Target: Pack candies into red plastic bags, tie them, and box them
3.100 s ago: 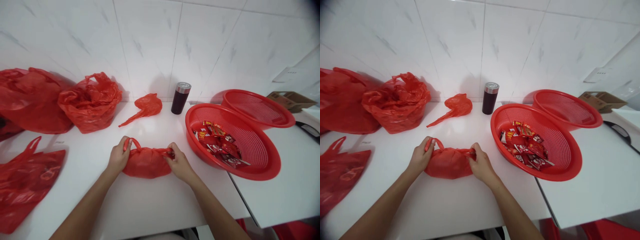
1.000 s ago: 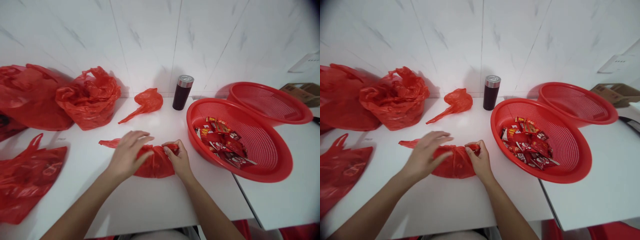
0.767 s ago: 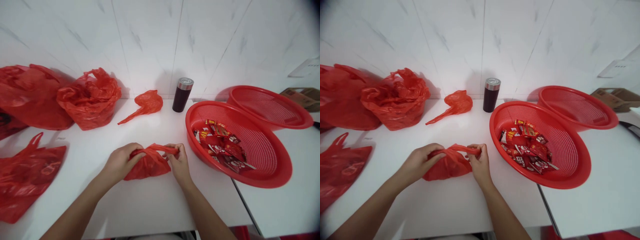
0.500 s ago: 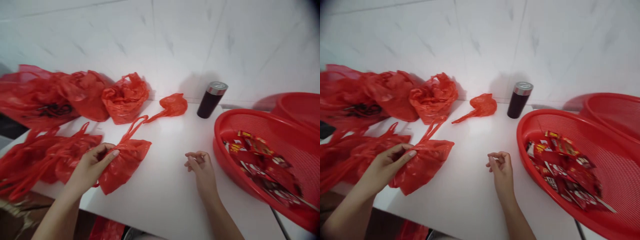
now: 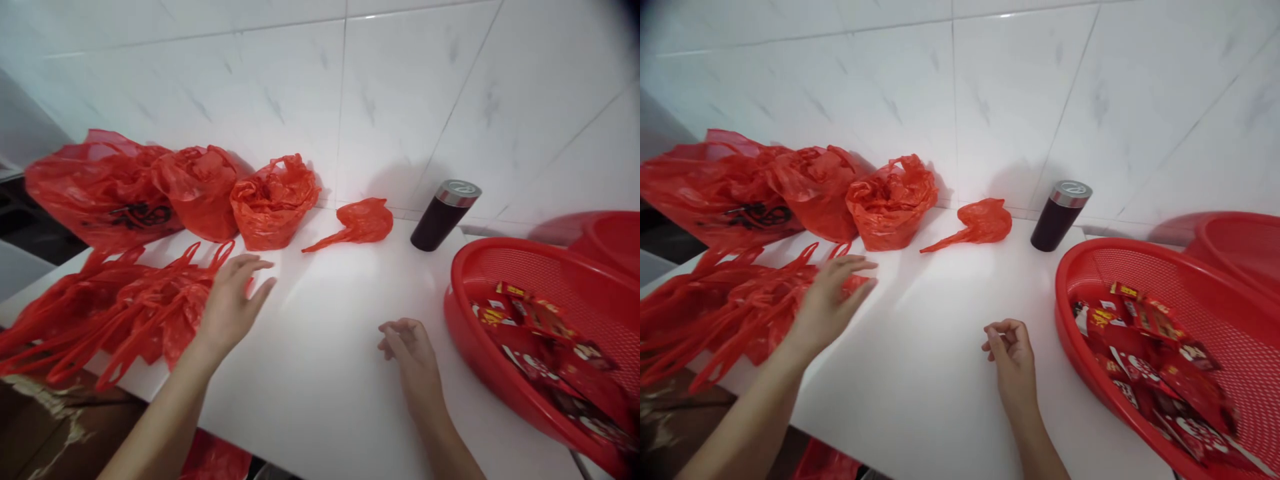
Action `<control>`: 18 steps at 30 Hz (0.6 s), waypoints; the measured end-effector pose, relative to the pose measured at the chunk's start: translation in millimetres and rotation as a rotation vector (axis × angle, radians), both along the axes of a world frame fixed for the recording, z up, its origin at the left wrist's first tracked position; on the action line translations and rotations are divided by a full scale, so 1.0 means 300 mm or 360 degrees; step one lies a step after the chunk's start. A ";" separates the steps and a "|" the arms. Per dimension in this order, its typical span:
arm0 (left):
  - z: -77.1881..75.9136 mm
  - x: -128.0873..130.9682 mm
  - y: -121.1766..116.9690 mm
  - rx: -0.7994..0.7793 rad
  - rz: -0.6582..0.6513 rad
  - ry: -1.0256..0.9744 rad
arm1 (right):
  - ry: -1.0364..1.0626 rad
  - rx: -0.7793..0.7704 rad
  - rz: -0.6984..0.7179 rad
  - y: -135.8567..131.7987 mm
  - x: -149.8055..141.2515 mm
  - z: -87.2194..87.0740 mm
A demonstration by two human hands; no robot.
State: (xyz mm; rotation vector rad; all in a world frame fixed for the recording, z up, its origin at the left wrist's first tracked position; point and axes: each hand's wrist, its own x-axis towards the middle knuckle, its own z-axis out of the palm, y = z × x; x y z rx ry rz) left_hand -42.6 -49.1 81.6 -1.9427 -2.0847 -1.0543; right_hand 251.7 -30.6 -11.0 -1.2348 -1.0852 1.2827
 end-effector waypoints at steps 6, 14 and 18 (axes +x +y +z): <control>-0.132 0.224 0.430 -0.0318 -0.0268 0.0058 | -0.0098 -0.0007 0.0063 0.006 -0.006 -0.019; -0.136 0.300 0.505 -0.0573 -0.0415 -0.0278 | -0.0177 0.0049 -0.0076 0.035 0.022 -0.021; -0.088 0.328 0.231 -0.0715 -0.0679 -0.0624 | -0.0083 0.0026 -0.0051 0.040 0.015 0.013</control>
